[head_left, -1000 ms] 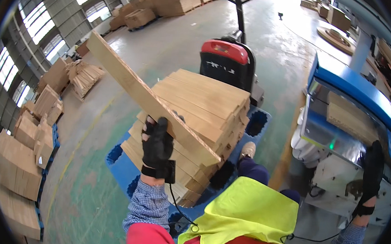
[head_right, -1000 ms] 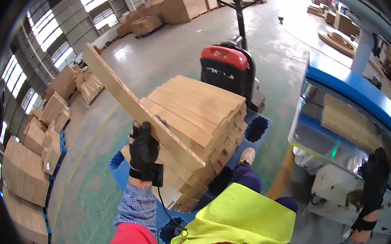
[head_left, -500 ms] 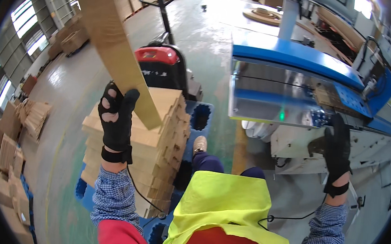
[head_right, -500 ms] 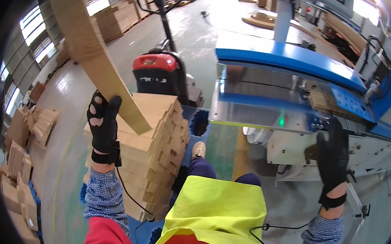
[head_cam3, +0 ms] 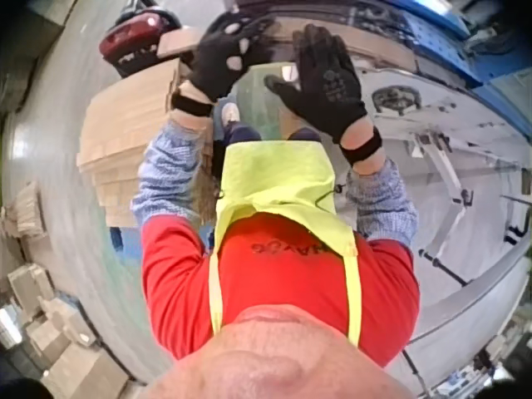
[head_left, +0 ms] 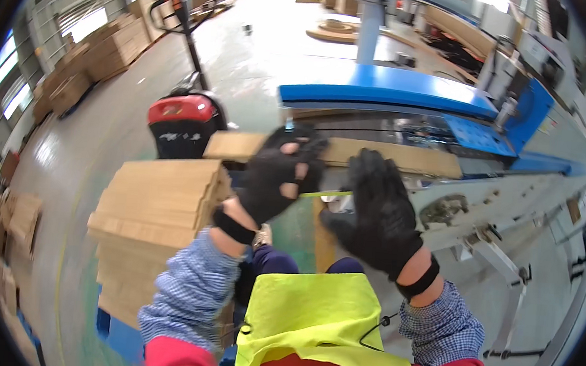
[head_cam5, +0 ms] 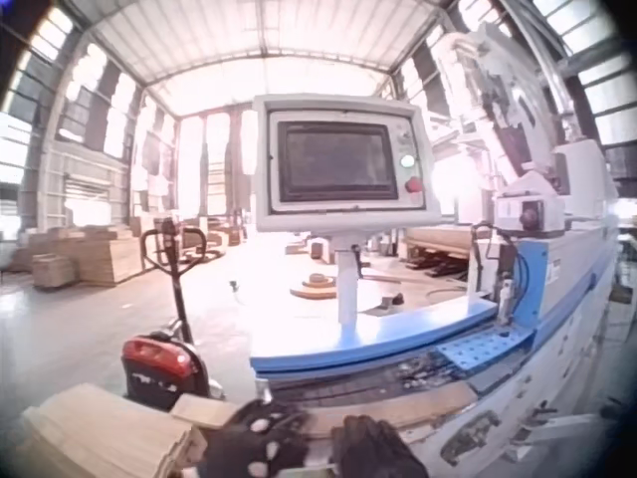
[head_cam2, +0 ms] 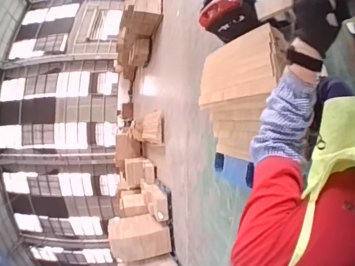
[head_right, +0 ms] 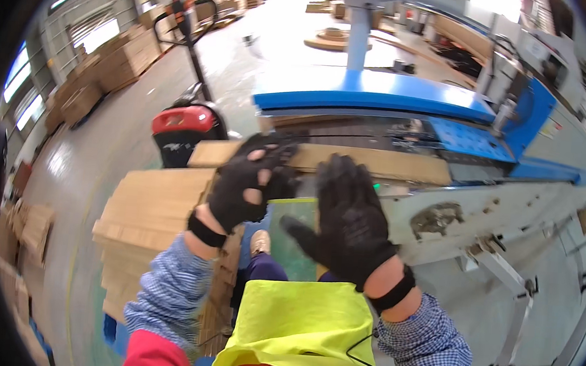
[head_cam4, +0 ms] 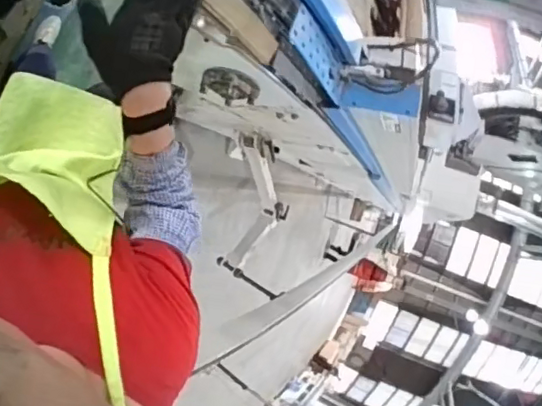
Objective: Feeding long wooden boards from a pallet into an industrial edge-banding machine.
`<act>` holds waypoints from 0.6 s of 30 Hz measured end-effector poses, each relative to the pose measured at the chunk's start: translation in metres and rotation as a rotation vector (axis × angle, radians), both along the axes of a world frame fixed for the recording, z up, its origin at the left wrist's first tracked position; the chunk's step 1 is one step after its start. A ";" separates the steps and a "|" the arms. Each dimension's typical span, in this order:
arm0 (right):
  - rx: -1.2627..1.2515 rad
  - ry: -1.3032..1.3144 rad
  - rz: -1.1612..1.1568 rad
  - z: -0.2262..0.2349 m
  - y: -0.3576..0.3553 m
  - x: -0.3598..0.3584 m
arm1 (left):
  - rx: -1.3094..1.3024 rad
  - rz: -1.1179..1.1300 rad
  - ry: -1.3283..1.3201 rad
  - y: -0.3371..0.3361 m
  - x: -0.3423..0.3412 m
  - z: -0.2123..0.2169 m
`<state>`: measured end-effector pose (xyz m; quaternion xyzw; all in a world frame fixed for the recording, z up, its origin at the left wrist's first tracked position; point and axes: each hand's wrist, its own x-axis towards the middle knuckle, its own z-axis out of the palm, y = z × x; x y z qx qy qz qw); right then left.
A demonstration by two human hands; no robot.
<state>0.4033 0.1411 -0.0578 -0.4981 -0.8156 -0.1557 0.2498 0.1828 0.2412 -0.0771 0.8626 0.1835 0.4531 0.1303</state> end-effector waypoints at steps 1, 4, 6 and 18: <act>0.000 -0.014 -0.040 -0.010 0.012 0.005 | 0.128 0.125 0.042 -0.016 0.012 0.010; 0.017 -0.120 -0.185 -0.028 0.051 0.047 | 0.171 0.237 -0.032 -0.056 0.024 0.007; -0.065 -0.173 -0.216 -0.024 0.067 0.062 | -0.006 0.292 -0.137 -0.083 -0.011 -0.015; 0.215 0.178 -0.067 -0.061 0.066 0.046 | -0.487 1.247 -0.312 -0.114 -0.276 -0.255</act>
